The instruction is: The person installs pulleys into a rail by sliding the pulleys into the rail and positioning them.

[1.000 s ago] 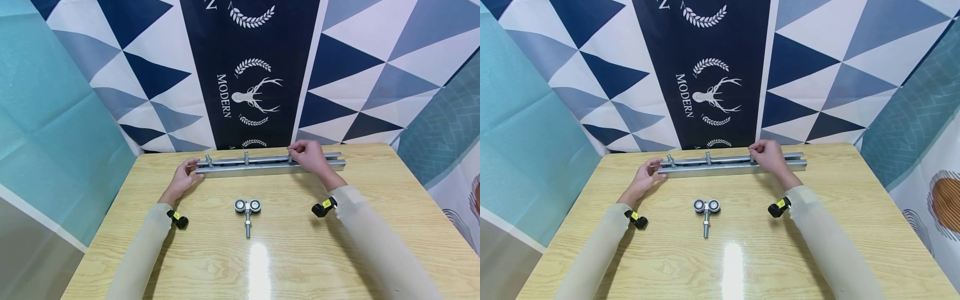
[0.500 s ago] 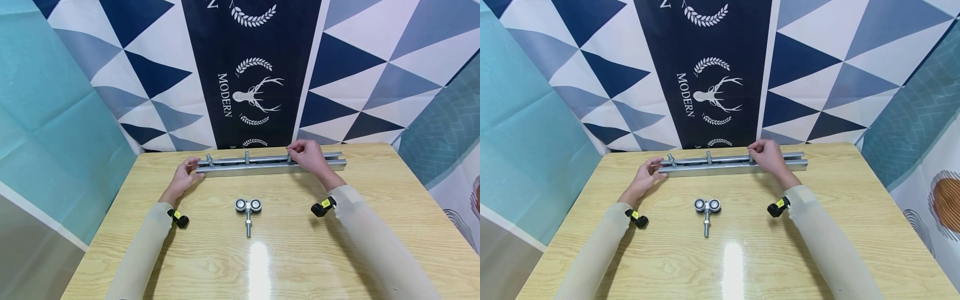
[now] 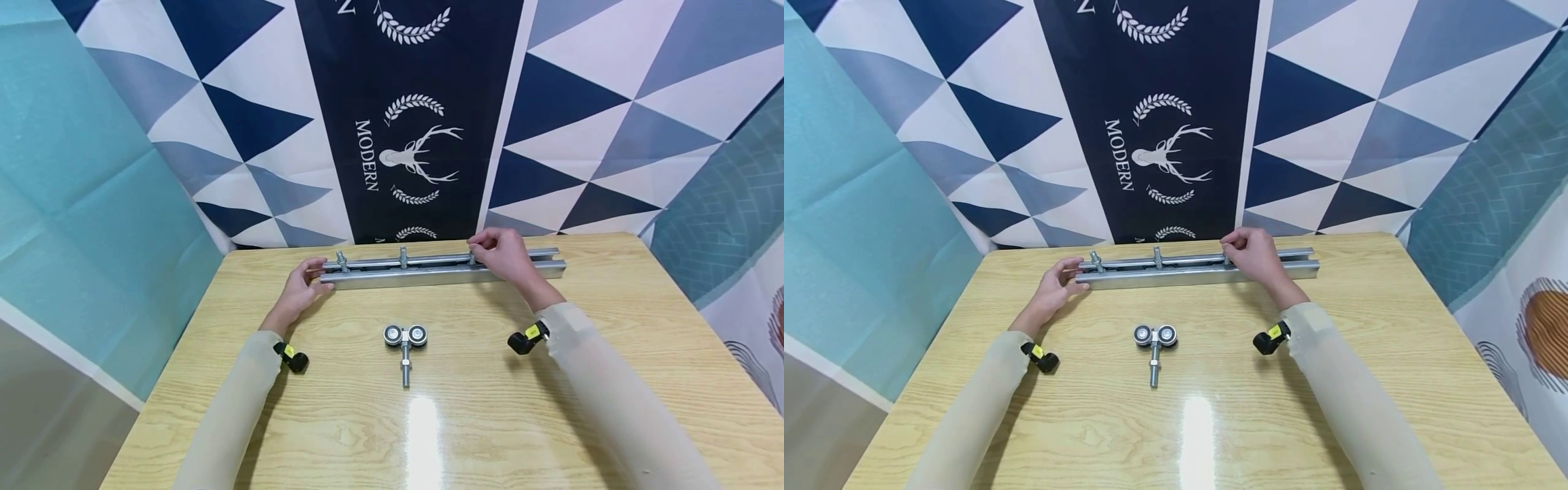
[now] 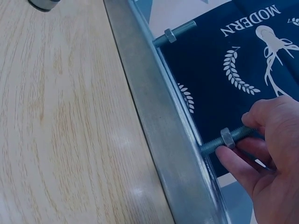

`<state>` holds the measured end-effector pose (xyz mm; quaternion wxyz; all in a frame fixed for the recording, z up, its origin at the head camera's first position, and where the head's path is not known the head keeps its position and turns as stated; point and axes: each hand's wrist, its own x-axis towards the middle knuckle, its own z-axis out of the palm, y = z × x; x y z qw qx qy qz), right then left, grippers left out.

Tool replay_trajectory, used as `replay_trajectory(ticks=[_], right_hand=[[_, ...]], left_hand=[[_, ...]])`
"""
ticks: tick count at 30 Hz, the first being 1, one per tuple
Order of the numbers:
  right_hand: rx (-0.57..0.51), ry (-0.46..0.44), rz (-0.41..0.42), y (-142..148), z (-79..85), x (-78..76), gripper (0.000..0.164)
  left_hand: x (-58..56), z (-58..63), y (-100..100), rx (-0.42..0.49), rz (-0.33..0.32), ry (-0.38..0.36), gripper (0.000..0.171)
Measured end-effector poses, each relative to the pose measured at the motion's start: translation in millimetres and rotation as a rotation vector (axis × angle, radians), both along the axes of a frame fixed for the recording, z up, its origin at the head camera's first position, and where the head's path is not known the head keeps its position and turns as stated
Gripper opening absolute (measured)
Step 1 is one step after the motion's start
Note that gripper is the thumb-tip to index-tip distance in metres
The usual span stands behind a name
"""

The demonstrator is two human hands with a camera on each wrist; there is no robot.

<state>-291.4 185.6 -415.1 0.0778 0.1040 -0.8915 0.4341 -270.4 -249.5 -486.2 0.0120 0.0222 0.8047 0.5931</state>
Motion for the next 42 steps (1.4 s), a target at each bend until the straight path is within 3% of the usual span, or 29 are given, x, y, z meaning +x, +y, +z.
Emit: replay_trajectory(ticks=[31,42], right_hand=[[0.004,-0.006,0.007,-3.6,-1.9,-0.9,0.017],[-0.001,0.031,0.0,-1.5,-3.0,-0.7,0.016]], left_hand=[[1.0,0.6,2.0,0.003,-0.009,0.019,0.064],[0.1,-1.0,-0.6,-0.007,-0.003,0.018,0.062]])
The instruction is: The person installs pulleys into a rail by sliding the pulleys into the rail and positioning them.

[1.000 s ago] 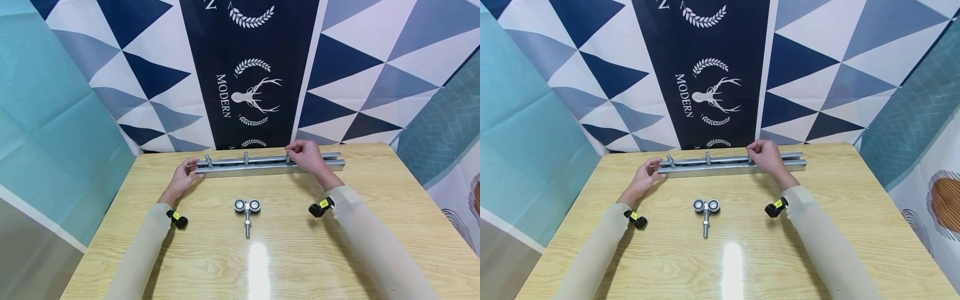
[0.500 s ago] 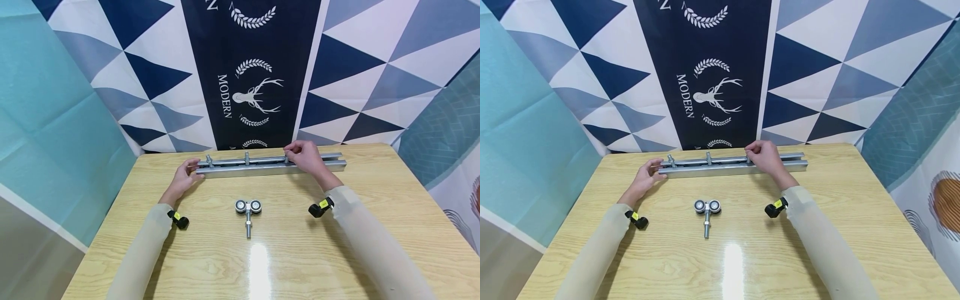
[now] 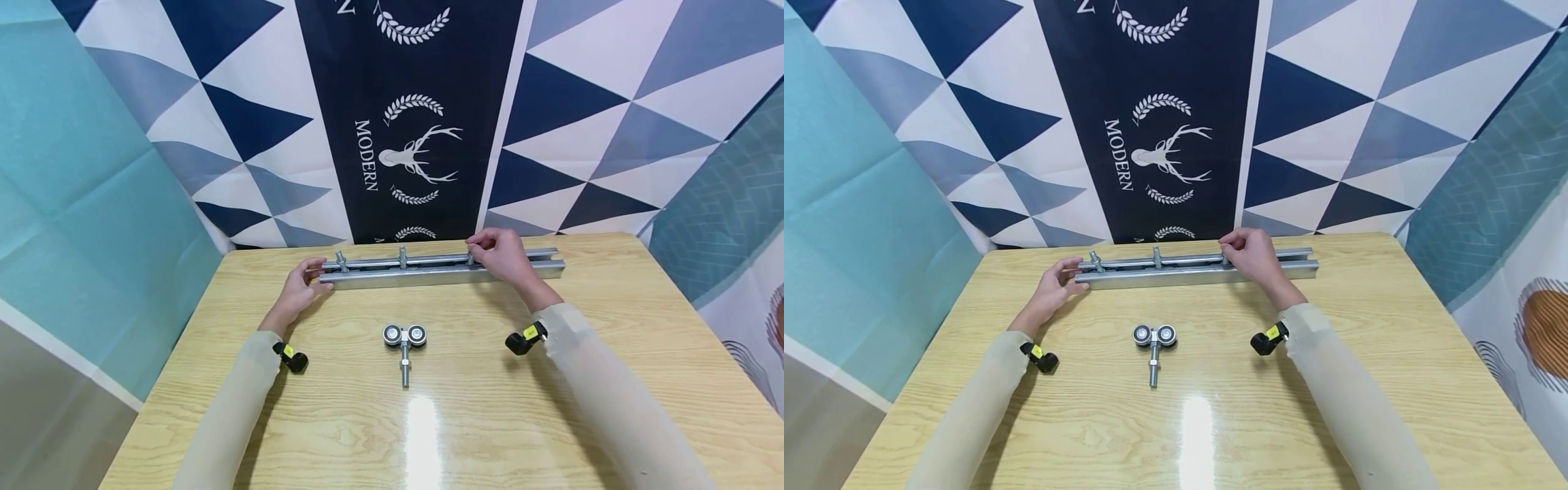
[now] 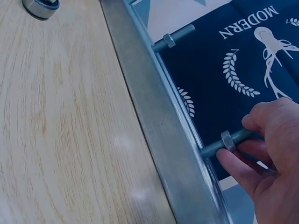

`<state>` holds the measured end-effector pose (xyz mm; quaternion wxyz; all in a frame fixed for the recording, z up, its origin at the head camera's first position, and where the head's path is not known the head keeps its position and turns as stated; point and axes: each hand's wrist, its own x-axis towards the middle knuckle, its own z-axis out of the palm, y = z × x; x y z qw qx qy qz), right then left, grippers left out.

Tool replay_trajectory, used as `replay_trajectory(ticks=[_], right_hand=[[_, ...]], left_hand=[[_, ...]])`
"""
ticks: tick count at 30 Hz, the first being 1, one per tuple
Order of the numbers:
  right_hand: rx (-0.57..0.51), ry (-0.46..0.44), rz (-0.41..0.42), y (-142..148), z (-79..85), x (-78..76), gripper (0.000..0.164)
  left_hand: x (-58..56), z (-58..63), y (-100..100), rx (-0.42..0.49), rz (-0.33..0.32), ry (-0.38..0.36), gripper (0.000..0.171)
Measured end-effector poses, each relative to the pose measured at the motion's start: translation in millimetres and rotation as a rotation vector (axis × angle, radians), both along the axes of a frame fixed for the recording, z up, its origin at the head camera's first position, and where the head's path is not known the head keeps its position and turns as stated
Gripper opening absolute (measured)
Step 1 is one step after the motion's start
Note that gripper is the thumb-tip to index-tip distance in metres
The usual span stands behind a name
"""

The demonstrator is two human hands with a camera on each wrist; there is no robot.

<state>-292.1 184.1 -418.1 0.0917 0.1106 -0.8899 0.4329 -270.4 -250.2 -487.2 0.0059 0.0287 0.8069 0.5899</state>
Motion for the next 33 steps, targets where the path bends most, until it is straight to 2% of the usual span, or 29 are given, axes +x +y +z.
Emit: replay_trajectory(ticks=[14,33], right_hand=[[0.001,-0.018,0.0,-5.2,2.8,0.8,0.015],[-0.002,-0.008,0.01,-5.5,2.0,2.3,0.017]], left_hand=[[0.7,4.1,0.9,-0.004,0.0,-0.006,0.063],[0.7,0.9,0.5,0.002,-0.009,0.0,0.063]])
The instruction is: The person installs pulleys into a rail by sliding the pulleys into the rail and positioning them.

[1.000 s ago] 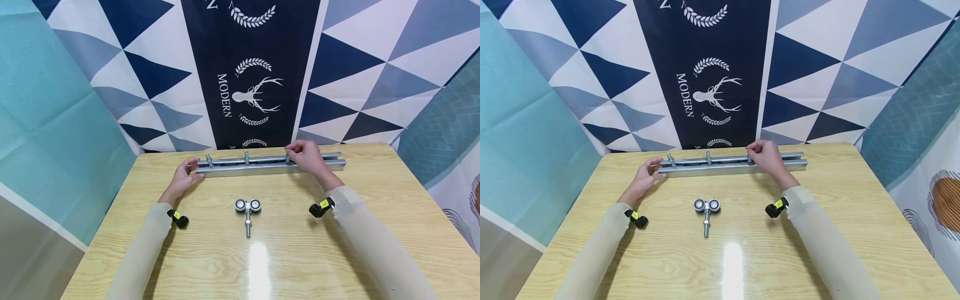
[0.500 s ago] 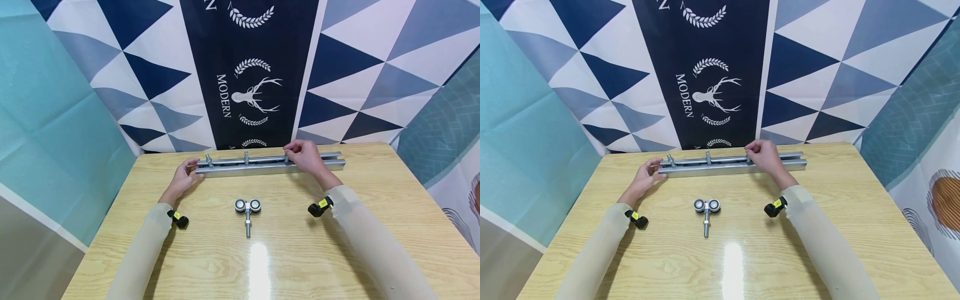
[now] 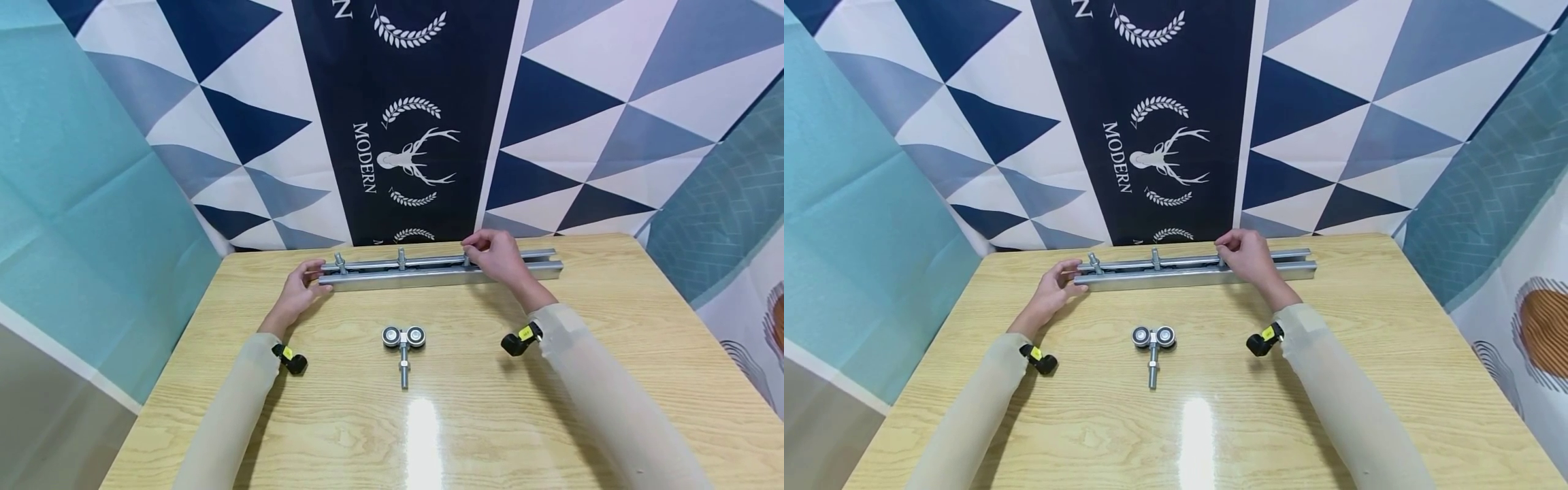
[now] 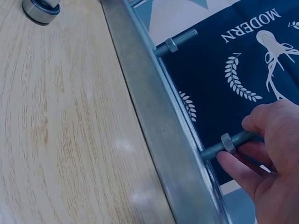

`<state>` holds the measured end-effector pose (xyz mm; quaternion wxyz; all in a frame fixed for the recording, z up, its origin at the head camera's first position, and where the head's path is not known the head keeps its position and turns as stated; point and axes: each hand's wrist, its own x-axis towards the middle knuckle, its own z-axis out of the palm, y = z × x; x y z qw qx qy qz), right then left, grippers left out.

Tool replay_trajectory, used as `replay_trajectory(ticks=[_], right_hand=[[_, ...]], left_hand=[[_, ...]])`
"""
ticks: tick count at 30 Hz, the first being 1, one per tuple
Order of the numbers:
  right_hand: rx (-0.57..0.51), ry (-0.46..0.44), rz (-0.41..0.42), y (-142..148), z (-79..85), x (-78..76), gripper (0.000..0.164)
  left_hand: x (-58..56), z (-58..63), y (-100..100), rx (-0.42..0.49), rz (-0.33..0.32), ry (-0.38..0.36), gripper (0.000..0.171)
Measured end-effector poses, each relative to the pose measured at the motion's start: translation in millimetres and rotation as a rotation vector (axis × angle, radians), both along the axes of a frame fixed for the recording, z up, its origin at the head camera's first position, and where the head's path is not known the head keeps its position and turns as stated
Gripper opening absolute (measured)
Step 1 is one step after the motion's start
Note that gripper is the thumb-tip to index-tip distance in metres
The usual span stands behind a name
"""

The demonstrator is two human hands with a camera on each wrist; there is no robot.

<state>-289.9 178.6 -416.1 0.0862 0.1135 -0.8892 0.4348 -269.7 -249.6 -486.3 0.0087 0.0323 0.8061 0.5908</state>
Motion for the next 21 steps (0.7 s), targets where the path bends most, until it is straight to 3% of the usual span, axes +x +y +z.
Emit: replay_trajectory(ticks=[21], right_hand=[[0.046,-0.027,0.024,4.5,6.8,2.1,0.019]], left_hand=[[1.3,-1.1,-0.5,-0.002,0.0,0.005,0.063]])
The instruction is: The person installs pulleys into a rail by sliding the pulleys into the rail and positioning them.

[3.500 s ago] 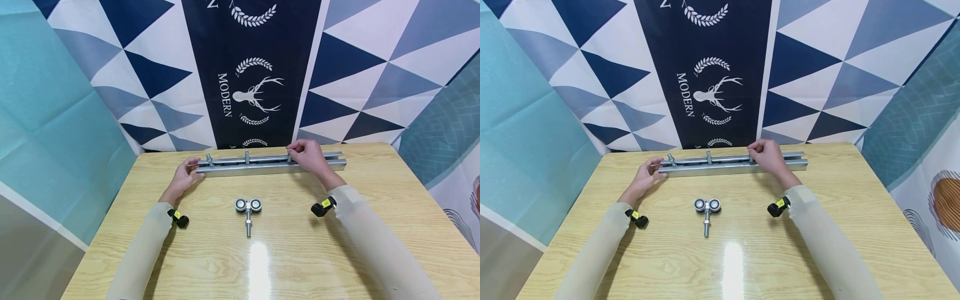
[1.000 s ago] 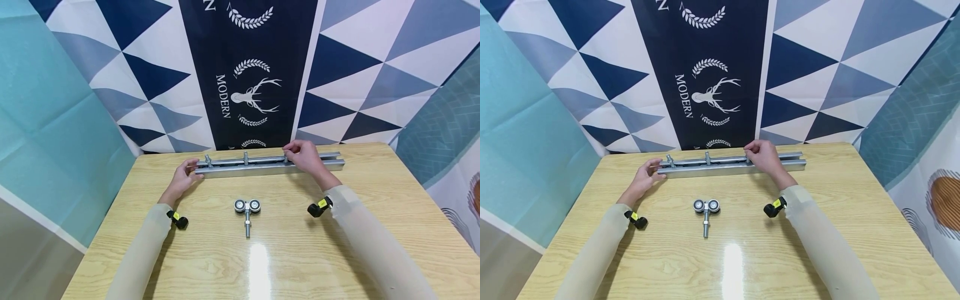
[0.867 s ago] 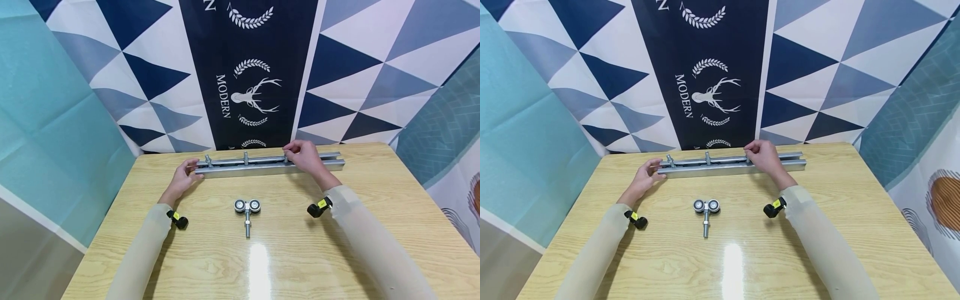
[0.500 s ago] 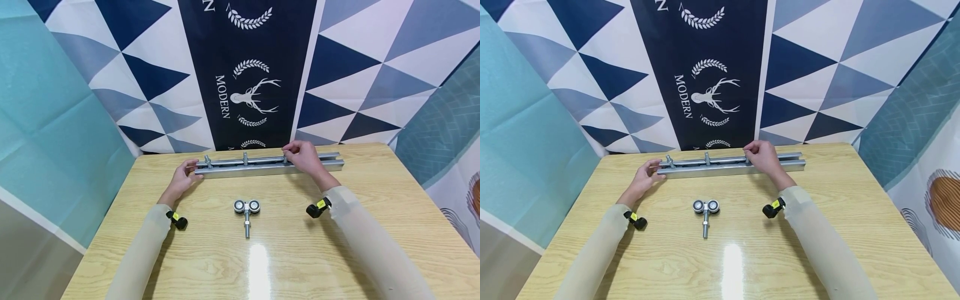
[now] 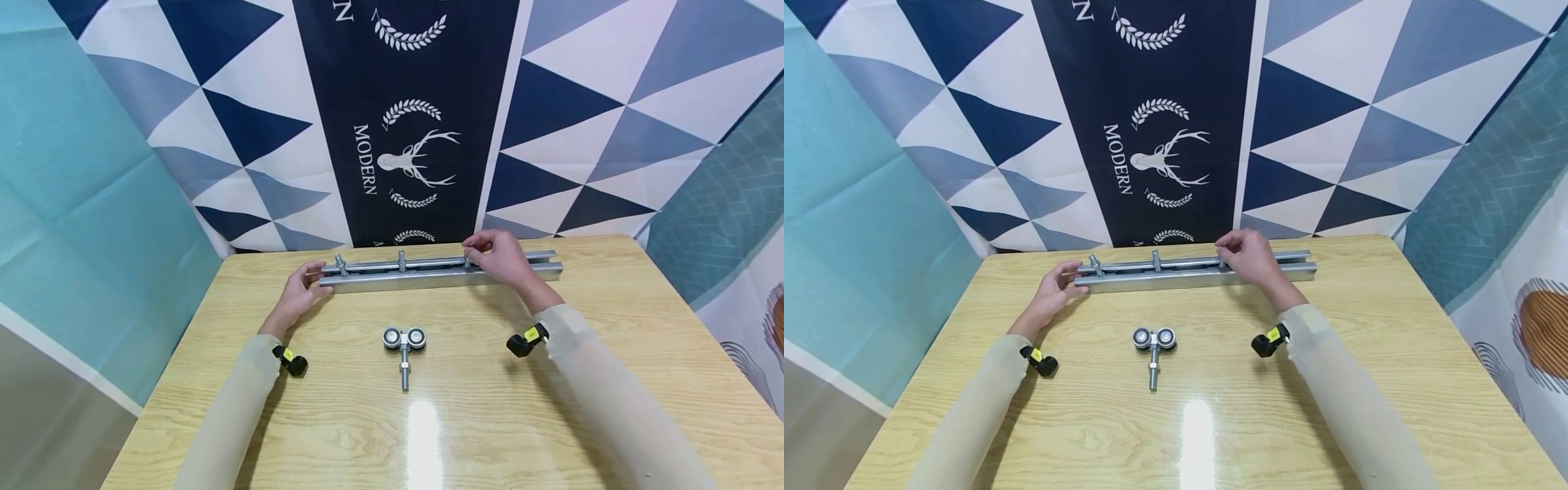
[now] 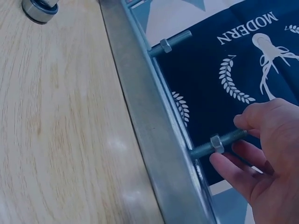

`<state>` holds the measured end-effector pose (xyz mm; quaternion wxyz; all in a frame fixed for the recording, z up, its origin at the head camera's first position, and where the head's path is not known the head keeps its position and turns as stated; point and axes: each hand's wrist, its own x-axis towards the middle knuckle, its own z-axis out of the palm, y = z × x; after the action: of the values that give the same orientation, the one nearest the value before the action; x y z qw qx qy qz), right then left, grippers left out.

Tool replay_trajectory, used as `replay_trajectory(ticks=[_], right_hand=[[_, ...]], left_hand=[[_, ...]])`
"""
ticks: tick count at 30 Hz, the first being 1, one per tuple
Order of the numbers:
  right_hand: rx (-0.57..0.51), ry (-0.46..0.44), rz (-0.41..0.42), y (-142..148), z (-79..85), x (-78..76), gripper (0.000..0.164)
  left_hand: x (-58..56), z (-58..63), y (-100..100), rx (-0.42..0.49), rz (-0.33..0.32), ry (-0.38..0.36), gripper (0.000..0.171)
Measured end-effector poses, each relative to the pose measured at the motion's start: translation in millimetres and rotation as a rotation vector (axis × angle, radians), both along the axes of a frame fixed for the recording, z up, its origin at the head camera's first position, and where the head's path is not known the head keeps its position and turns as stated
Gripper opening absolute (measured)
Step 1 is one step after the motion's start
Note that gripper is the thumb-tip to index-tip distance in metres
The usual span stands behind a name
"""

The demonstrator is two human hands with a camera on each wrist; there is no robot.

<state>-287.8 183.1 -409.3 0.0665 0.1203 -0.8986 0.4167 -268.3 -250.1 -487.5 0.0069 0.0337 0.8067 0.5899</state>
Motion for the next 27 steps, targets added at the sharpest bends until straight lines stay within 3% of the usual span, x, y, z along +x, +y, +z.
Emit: replay_trajectory(ticks=[17,24,27], right_hand=[[0.039,0.109,0.031,7,14.1,21.1,0.016],[0.064,0.17,0.112,0,12.6,33.1,0.016],[0.071,0.197,0.169,-4,8.4,39.3,0.016]], left_hand=[[-1.7,0.6,-1,0.002,-0.003,0.006,0.063],[1.5,7.7,2,0.036,-0.003,-0.024,0.066],[-0.3,4.8,2,0.041,-0.003,-0.02,0.065]])
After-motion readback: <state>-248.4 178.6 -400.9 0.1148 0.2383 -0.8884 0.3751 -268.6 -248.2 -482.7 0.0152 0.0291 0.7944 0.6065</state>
